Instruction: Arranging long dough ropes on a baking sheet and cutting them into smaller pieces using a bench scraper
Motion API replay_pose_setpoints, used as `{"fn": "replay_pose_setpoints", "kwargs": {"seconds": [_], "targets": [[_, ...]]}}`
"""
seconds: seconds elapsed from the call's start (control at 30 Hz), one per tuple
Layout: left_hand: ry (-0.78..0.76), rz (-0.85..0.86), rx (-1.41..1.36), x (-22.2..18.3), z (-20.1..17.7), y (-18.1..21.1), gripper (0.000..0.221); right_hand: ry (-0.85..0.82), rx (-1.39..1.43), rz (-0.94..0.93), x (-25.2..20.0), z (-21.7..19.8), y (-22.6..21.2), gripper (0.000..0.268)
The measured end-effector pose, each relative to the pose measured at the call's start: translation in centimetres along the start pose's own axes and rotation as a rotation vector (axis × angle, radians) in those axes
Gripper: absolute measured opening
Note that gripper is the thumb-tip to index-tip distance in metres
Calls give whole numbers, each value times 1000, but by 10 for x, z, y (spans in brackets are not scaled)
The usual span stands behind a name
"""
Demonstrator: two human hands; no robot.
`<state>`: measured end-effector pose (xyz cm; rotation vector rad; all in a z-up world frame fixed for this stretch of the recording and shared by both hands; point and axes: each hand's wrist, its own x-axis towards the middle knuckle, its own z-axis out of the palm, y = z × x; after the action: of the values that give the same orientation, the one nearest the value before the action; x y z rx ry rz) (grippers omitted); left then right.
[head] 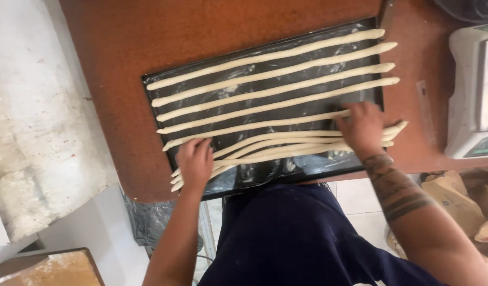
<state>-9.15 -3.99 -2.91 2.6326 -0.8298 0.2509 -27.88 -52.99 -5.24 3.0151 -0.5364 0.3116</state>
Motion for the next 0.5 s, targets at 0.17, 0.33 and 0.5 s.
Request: {"fn": "replay_pose_setpoints", "kwargs": {"seconds": [0.17,0.33,0.5], "targets": [[-71,107,-135,47,56,119,30,-458,-30,203,-1,-75,48,56],[-198,201,-167,83,106,209,34,-626,10,176,-11,-40,72,54],[-338,196,-74,95,119,236,33,-728,572,405,-1,-26,101,28]]}}
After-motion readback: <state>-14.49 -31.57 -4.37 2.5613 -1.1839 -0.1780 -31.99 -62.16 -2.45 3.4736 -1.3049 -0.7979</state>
